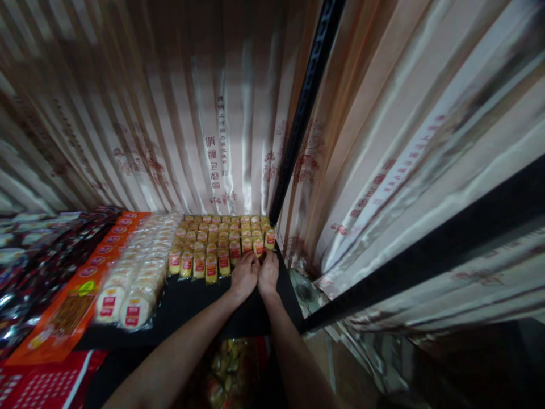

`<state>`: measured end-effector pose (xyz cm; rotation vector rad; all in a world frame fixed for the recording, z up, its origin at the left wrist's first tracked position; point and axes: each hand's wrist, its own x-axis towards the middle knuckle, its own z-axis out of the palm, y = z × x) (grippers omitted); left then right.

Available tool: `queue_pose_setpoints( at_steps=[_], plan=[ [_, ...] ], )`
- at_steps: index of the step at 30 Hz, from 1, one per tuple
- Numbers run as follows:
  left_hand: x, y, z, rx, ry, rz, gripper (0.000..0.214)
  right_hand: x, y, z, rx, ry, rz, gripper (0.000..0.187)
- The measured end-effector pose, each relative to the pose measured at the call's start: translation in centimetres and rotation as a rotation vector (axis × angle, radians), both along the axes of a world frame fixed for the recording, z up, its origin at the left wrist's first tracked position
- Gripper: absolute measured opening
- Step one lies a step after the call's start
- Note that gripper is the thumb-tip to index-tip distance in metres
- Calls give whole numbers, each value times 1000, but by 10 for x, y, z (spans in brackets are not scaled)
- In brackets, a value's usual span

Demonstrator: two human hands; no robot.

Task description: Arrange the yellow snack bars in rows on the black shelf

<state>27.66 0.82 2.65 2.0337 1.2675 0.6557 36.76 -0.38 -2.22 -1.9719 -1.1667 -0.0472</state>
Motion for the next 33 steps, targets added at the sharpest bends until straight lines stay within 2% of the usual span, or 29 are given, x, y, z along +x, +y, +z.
queue_pose_setpoints(
  at_steps=[7,14,21,27,33],
  plan=[
    [-2,-11,16,-20,-8,0,39,-2,-7,1,78,17,5,44],
    [-10,-31,17,-26,-8,-18,36,-13,-33,10,52,-4,-1,46],
    [-30,-61,10,-72,27,0,33,-42,-73,14,-7,29,89,46],
    [-59,-90,-1,-54,72,-25,33,-71,-108,20,-76,71,264,39],
    [-94,-115,-12,6,38,-59,31,-97,-136,20,-78,37,349,33]
  ],
)
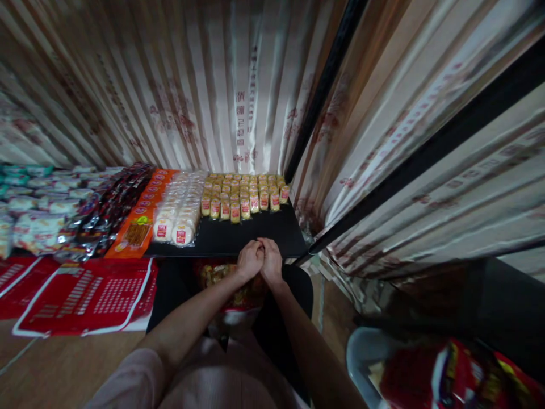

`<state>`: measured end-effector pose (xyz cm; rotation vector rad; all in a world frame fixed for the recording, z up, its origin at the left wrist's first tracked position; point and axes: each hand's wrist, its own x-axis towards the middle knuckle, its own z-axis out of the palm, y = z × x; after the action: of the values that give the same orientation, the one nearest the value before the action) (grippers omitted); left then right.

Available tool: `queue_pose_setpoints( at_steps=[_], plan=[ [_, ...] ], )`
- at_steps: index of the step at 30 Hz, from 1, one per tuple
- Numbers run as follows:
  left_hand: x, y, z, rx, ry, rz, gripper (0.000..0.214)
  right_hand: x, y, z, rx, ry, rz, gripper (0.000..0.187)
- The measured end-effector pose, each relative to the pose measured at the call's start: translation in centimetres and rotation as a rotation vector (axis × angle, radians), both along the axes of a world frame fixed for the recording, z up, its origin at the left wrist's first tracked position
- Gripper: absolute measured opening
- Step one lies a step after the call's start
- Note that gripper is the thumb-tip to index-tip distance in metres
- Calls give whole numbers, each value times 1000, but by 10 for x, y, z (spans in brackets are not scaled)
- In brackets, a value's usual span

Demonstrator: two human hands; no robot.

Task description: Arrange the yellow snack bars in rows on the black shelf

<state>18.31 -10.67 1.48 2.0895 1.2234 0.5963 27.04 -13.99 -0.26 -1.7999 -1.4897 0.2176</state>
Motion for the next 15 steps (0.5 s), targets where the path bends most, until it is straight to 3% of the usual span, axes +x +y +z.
queue_pose_setpoints(
  at_steps=[6,9,11,15],
  plan=[
    [-35,-26,-18,-14,-12,-26,25,-29,-27,-17,-29,-48,81,31],
    [-48,-33,-29,-62,-29,-6,24,-37,-34,-23,-121,-77,144,29],
    [-55,-33,-39,-184,-37,42,22,-41,-32,-25,-281,-122,216,28],
    [-71,-29,-68,-616,-12,268,17,-49,-19,-36,-691,-259,365,28]
  ],
)
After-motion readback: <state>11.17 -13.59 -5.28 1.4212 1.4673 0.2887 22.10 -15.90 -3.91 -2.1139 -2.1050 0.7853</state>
